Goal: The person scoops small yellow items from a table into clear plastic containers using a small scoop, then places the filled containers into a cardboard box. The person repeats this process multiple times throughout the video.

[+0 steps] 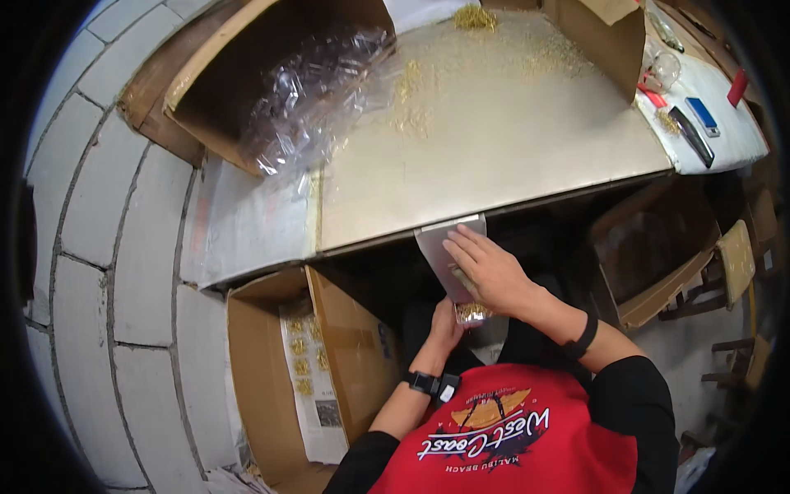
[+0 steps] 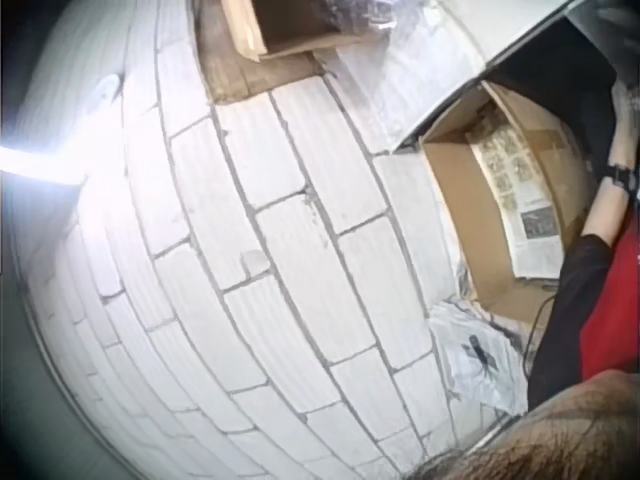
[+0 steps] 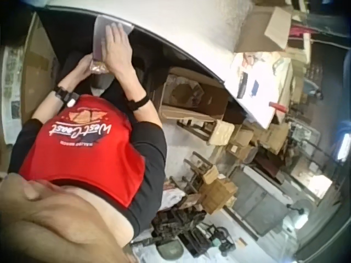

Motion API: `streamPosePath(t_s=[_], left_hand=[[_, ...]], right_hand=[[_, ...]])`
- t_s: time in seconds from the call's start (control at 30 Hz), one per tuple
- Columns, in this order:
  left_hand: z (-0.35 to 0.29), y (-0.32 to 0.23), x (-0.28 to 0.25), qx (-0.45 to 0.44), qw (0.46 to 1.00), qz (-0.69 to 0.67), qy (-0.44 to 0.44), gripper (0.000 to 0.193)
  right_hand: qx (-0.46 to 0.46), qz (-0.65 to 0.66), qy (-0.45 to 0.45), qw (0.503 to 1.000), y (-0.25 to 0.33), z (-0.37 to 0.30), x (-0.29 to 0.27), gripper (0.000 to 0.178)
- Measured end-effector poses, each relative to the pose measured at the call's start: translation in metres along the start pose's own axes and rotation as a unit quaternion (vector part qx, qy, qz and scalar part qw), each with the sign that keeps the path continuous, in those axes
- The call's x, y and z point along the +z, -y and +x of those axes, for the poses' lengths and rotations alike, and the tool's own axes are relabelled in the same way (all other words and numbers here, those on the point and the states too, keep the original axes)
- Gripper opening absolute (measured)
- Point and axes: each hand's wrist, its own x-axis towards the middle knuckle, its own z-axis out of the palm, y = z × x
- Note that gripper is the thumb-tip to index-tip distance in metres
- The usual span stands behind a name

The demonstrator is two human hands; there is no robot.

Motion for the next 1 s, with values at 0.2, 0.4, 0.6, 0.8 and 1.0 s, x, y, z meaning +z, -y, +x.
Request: streamPosePath(t_s=[0.2,0.4,0.6,0.8,1.0], left_hand=[[-0.014,-0.001,-0.011,-0.009,0.999,0.016,0.03,0.043],[-0.045,-0.017,-0.027,-0.052,0.996,0.044,0.063,0.043],[-0.074,-0.055,-0.005,0.02,0.994,0.026,0.1,0.037],[-0.086,-0.061,0.021,0.057,0.994,0.067,0.057,0.037],[-0.082,-0.054,0.033,0.066,0.995,0.039,0.06,0.038]], right_hand=[[0.063,0.142,0.008,0.988,0.001,-0.056,-0.002,0.038],[0.152,0.227,0.03,0.961,-0.005,-0.075,-0.005,0.03],[0.248,0.35,0.048,0.902,0.002,-0.058,0.009,0.024],[0.271,0.331,0.064,0.901,0.008,-0.048,0.026,0.021],[0.088,0.213,-0.033,0.972,0.017,-0.053,0.027,0.021]])
